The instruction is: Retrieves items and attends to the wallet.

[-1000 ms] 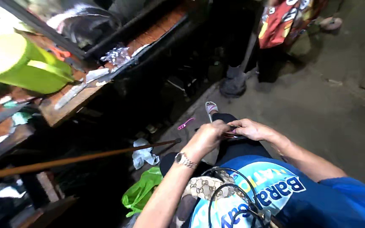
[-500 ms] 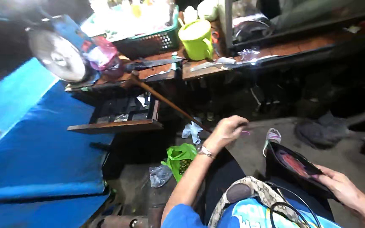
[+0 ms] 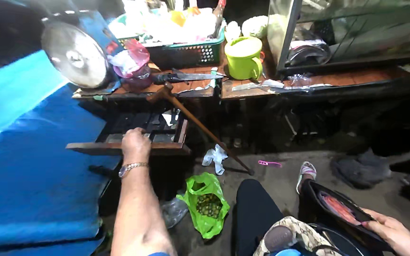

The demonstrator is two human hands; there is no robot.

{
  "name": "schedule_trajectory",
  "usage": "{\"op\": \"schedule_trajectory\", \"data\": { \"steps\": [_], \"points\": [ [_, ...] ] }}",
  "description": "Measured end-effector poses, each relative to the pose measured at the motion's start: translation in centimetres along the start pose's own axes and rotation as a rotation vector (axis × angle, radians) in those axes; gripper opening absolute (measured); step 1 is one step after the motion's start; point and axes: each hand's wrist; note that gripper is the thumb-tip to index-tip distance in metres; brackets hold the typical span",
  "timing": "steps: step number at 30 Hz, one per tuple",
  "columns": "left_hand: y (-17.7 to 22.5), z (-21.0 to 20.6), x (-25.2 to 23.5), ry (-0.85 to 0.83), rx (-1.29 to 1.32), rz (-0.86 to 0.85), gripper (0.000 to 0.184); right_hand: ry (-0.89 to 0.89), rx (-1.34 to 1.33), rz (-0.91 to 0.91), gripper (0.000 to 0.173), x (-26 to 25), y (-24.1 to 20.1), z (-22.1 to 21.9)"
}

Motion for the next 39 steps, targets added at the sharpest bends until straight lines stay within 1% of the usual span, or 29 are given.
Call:
{"op": "schedule_trajectory", "data": {
  "steps": [3, 6, 7, 9, 13, 17, 22, 27, 29, 32, 35, 39],
  "points": [
    [0.0, 0.1, -2.8, -0.155, -0.102, 0.029, 0.025, 0.005, 0.013, -0.004, 0.042, -0.3, 0.2, -0.3],
    [0.7, 0.6, -4.4, -0.313, -0.236, 0.074, 0.038, 0.009, 0.022, -0.015, 0.042, -1.0, 0.8, -0.4],
    [0.9, 0.5, -4.8, -0.355, -0.285, 0.092, 0.039, 0.014, 0.021, -0.026, 0.041, -1.0, 0.8, -0.5],
    [1.1, -0.1, -5.4, -0.397, -0.347, 0.119, 0.040, 0.014, 0.012, -0.054, 0.042, -1.0, 0.5, -0.7],
    [1.0, -0.6, -6.1, -0.430, -0.383, 0.136, 0.042, 0.008, -0.006, -0.054, 0.042, -1.4, 0.4, -0.8],
    [0.6, -0.9, -6.9, -0.501, -0.431, 0.135, 0.049, 0.000, 0.006, -0.073, 0.041, -1.8, 0.3, -0.6],
    [0.0, -0.4, -7.2, -0.470, -0.428, 0.137, 0.055, -0.007, -0.006, -0.079, 0.041, -2.3, 0.2, -0.6],
    [-1.2, -0.4, -7.1, -0.403, -0.351, 0.112, 0.057, -0.012, -0.012, -0.119, 0.044, -2.4, -0.3, -0.7],
    [-1.8, -1.0, -7.6, -0.385, -0.338, 0.107, 0.058, -0.013, -0.002, -0.128, 0.043, -2.4, -0.5, -0.7],
    [-3.4, -2.7, -8.8, -0.367, -0.343, 0.089, 0.054, -0.019, 0.003, -0.142, 0.044, -2.3, -0.8, -0.9],
    [-5.5, -5.0, -10.2, -0.335, -0.334, 0.085, 0.050, -0.012, 0.022, -0.120, 0.043, -2.3, -0.6, -0.8],
    [-6.2, -6.1, -10.7, -0.325, -0.343, 0.093, 0.050, -0.011, 0.032, -0.144, 0.042, -2.1, -1.4, -1.1]
  ]
}}
Point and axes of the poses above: each hand's wrist, its own x-axis away from the middle knuckle, its own z-axis out of the back of the hand, y = z × x, and after that the axes turned 14 degrees about -x, right-handed
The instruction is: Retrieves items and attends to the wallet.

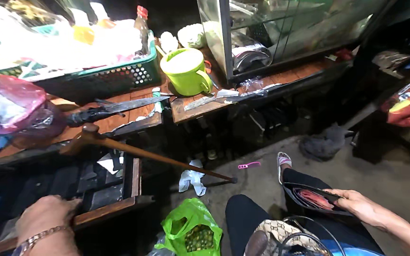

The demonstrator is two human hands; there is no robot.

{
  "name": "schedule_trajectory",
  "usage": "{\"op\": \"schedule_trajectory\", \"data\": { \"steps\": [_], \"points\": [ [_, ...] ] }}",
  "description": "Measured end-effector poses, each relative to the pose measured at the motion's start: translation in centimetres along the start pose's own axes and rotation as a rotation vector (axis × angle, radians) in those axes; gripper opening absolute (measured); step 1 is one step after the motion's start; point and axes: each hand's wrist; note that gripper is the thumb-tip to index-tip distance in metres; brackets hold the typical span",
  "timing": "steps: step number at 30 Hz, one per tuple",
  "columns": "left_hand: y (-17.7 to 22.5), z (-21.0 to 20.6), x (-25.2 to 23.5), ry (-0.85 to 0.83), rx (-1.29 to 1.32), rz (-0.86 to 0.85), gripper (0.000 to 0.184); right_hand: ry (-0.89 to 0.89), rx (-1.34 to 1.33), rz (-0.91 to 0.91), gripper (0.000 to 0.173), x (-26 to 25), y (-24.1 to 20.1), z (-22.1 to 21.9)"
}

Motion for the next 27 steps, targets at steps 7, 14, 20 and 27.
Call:
{"op": "schedule_trajectory", "data": {
  "steps": [7, 14, 20, 27],
  "points": [
    [0.6, 0.3, 0.8, 0.039, -0.010, 0.010, 0.044, -0.023, 0.015, 0.008, 0.043, 0.0, -0.3, -0.1],
    [0.9, 0.6, 0.8, 0.015, -0.023, 0.035, 0.046, -0.036, 0.034, -0.004, 0.042, 0.1, -0.6, -0.2],
    [1.1, 1.0, 1.6, 0.032, 0.017, 0.053, 0.043, -0.033, 0.045, 0.003, 0.042, 0.3, -0.6, -0.2],
    [0.3, -1.5, -1.1, 0.037, -0.017, 0.124, 0.045, -0.035, 0.018, 0.020, 0.041, 0.2, -0.6, -0.4]
  ]
}}
Point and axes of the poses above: each hand's wrist, its own x-axis away from the middle knuckle, its own z-axis out of the back of the hand, y = z × x, and after that the axes turned 14 degrees about -x, right-handed
